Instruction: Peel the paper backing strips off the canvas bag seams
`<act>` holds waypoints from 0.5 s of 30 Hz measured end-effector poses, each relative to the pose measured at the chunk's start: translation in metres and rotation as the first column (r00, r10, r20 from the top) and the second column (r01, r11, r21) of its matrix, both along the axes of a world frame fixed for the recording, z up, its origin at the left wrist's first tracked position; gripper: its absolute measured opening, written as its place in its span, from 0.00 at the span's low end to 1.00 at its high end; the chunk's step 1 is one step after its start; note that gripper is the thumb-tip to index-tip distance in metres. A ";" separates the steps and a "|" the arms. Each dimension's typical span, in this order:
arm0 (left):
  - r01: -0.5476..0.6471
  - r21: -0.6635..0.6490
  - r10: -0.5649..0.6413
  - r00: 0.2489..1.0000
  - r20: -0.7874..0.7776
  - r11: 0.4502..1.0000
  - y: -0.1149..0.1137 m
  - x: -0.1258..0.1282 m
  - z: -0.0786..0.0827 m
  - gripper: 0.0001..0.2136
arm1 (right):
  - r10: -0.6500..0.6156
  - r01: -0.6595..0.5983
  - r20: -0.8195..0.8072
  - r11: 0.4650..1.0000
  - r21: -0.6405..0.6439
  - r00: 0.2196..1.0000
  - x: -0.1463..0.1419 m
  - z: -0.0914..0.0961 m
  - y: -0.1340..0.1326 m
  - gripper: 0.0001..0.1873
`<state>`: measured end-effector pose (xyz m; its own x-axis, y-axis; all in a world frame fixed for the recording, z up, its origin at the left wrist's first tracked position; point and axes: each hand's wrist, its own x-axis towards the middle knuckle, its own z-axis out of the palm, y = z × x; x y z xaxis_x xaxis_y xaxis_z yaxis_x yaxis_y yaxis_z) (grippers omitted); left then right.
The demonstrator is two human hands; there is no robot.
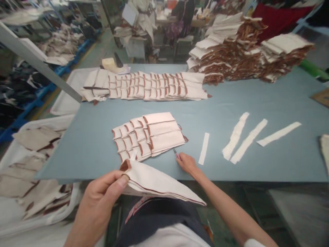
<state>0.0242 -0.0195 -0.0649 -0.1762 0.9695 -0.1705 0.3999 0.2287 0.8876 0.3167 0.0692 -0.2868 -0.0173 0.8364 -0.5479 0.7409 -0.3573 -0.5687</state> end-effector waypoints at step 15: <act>-0.054 0.083 0.058 0.997 -0.048 0.995 0.008 0.028 0.008 0.17 | -0.300 0.362 -0.767 0.927 -0.095 0.568 0.021 0.244 -0.062 0.29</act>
<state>0.0519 -0.0114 -0.0565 -0.2373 0.9681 -0.0802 0.4333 0.1794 0.8832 0.3378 0.0070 -0.0431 -0.1126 0.9032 -0.4142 -0.1293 -0.4266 -0.8951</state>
